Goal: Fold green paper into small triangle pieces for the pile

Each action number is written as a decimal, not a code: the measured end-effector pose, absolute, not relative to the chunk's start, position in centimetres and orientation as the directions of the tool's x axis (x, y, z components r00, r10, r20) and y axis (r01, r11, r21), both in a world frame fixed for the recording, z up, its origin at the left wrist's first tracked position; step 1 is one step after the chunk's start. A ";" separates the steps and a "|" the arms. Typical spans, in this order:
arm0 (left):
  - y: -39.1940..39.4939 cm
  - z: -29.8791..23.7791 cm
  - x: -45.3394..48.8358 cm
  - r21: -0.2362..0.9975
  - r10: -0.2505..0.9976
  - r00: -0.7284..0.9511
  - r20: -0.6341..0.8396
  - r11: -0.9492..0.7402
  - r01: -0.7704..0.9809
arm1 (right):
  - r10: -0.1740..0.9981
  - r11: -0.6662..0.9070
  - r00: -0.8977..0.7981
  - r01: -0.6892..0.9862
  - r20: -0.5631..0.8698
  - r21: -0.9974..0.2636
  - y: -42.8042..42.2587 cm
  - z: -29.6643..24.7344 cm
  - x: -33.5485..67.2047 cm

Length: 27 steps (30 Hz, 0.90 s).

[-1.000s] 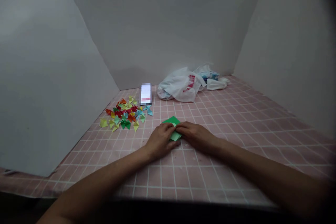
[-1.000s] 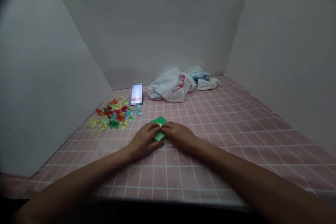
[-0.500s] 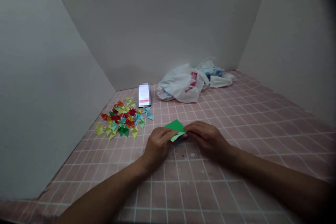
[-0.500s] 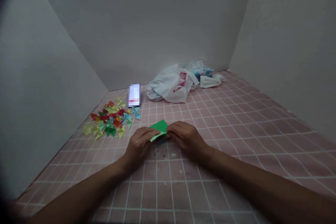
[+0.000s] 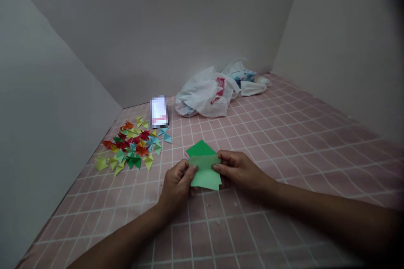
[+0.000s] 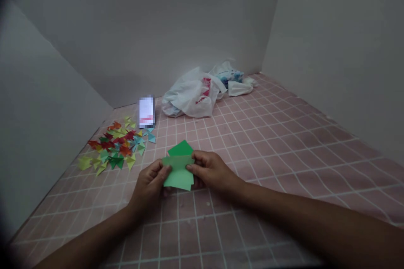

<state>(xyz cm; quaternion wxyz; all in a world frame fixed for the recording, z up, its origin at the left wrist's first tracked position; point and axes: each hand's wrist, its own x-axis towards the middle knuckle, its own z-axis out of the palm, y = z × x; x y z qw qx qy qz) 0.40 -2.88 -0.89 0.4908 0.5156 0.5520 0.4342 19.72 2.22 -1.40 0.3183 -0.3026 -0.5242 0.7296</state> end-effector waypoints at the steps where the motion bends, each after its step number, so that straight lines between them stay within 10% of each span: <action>1: -2.8 -0.9 0.4 0.987 0.995 0.010 -0.101 0.099 0.130 | 0.795 -0.254 -0.597 -0.158 -0.113 -0.954 2.3 -1.4 19.7; 14: -2.3 -0.2 0.1 0.987 0.992 -0.015 -0.125 0.126 0.101 | 0.846 -0.234 -0.504 -0.054 -0.176 -0.971 2.9 -1.1 20.2; 21: -2.4 -0.2 -0.1 0.973 0.996 -0.070 -0.060 0.073 0.217 | 0.837 0.385 -0.510 0.289 0.200 -0.877 3.5 -0.6 21.2; 27: -1.8 -0.4 -0.3 0.981 0.990 -0.138 0.035 -0.007 0.194 | 0.833 0.486 -0.486 0.418 0.263 -0.767 4.1 -0.7 21.4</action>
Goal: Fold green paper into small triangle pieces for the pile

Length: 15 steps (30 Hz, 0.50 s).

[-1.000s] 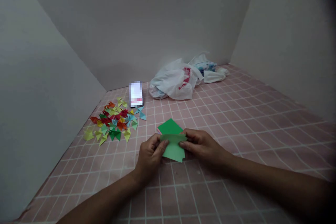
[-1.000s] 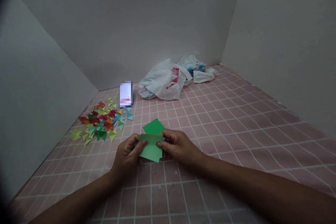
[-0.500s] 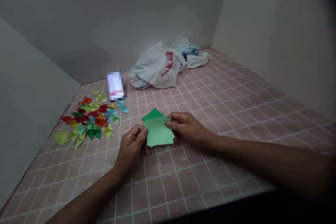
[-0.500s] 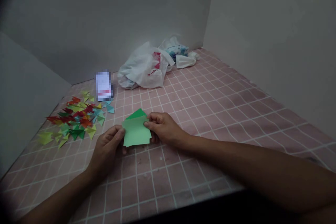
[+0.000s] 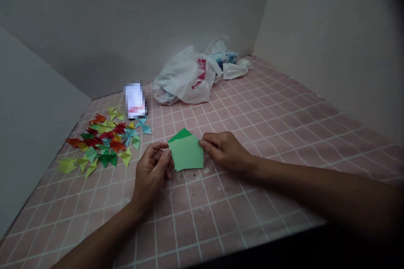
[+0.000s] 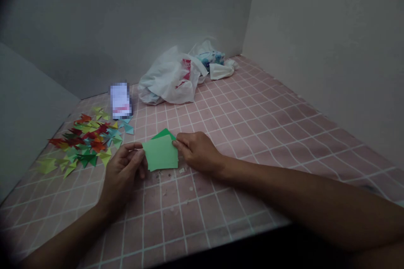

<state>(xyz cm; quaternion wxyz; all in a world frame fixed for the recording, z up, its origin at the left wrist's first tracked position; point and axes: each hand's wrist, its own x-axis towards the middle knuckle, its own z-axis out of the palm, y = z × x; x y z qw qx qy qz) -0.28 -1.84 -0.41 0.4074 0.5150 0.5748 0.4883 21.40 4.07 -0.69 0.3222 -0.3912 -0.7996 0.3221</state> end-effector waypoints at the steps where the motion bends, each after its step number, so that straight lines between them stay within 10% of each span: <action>1: -1.7 -0.4 -0.3 0.982 0.988 -0.148 0.048 -0.019 0.189 | 0.836 0.483 -0.478 0.407 0.269 -0.775 4.2 -0.7 21.4; 15: -2.1 -0.6 -0.5 0.937 0.979 -0.108 0.176 -0.133 0.324 | 0.865 0.502 -0.077 0.184 0.497 -0.845 4.6 1.0 22.5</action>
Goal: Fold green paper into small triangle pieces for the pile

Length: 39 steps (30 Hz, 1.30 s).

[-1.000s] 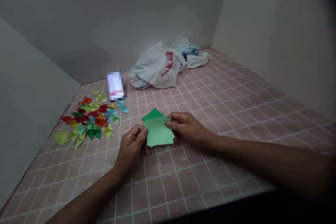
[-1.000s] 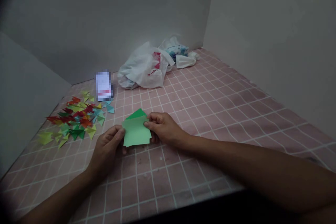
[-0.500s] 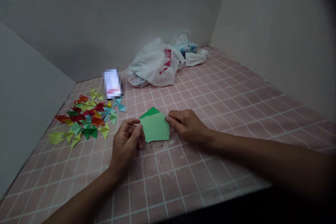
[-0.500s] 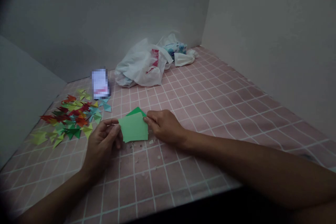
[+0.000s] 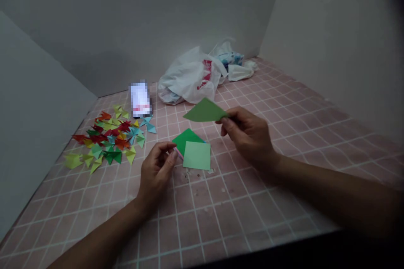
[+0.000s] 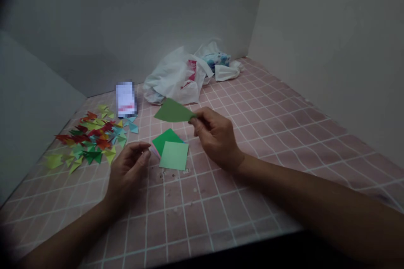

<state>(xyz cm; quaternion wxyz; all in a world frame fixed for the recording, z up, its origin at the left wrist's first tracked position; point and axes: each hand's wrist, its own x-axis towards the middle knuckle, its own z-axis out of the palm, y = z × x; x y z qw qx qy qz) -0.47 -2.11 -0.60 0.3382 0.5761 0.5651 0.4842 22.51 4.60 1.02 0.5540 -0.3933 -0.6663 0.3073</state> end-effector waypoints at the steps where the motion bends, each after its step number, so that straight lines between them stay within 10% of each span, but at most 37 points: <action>1: -2.2 -0.5 -0.4 0.933 0.979 -0.080 0.189 -0.154 0.324 | 0.886 0.463 -0.082 0.112 0.457 -0.879 4.5 1.2 22.5; 10: -2.5 0.6 -0.2 0.995 0.998 -0.056 0.030 -0.024 0.101 | 0.818 -0.141 -0.568 -0.046 -0.090 -0.989 2.3 0.7 21.0; 20: -2.6 -0.1 -0.3 0.991 0.991 -0.063 -0.122 0.125 0.049 | 0.761 -0.321 -0.623 -0.124 -0.178 -0.939 3.0 -0.2 20.7; 26: -2.4 0.1 -0.3 0.967 0.994 -0.083 0.070 -0.047 0.250 | 0.854 -0.086 -0.520 -0.093 -0.025 -0.992 2.9 -0.4 20.8; 32: -2.9 -0.3 -0.4 0.981 0.996 -0.043 0.075 -0.066 0.182 | 0.639 0.733 -0.430 0.091 0.637 -0.674 2.8 -0.1 21.4; 36: -3.3 -0.1 -0.5 0.965 0.986 0.021 0.168 -0.169 0.199 | 0.521 0.843 -0.473 0.151 0.711 -0.517 2.5 -0.2 21.6; 39: -3.3 0.2 -0.7 0.906 0.956 0.026 0.293 -0.286 0.312 | 0.582 0.772 -0.533 0.124 0.614 -0.623 2.4 -0.4 21.6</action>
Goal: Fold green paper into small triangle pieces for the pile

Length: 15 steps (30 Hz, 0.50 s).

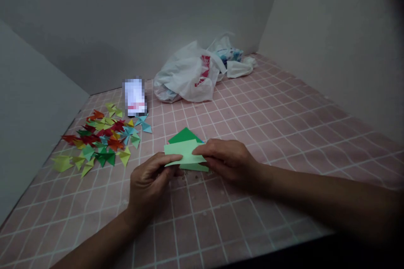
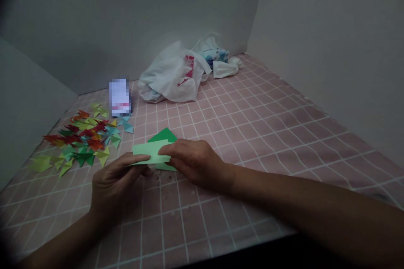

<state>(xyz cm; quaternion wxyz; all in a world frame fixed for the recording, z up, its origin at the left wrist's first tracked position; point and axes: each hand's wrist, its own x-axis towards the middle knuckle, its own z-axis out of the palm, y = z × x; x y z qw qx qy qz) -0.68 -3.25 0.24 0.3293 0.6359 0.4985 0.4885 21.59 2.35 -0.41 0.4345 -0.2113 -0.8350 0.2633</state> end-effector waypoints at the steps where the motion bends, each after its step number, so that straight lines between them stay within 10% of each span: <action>1: -3.2 0.3 -0.8 0.881 0.943 0.045 0.330 -0.325 0.343 | 0.619 0.718 -0.553 0.111 0.558 -0.687 2.3 -0.5 21.6; 6: -3.1 -0.1 -1.2 0.799 0.895 0.164 0.415 -0.445 0.404 | 0.734 0.483 -0.553 0.015 0.395 -0.876 2.3 -0.7 21.6; 15: -3.0 0.3 -0.9 0.740 0.873 0.099 0.478 -0.461 0.490 | 0.709 0.623 -0.442 0.028 0.549 -0.782 2.1 0.0 21.2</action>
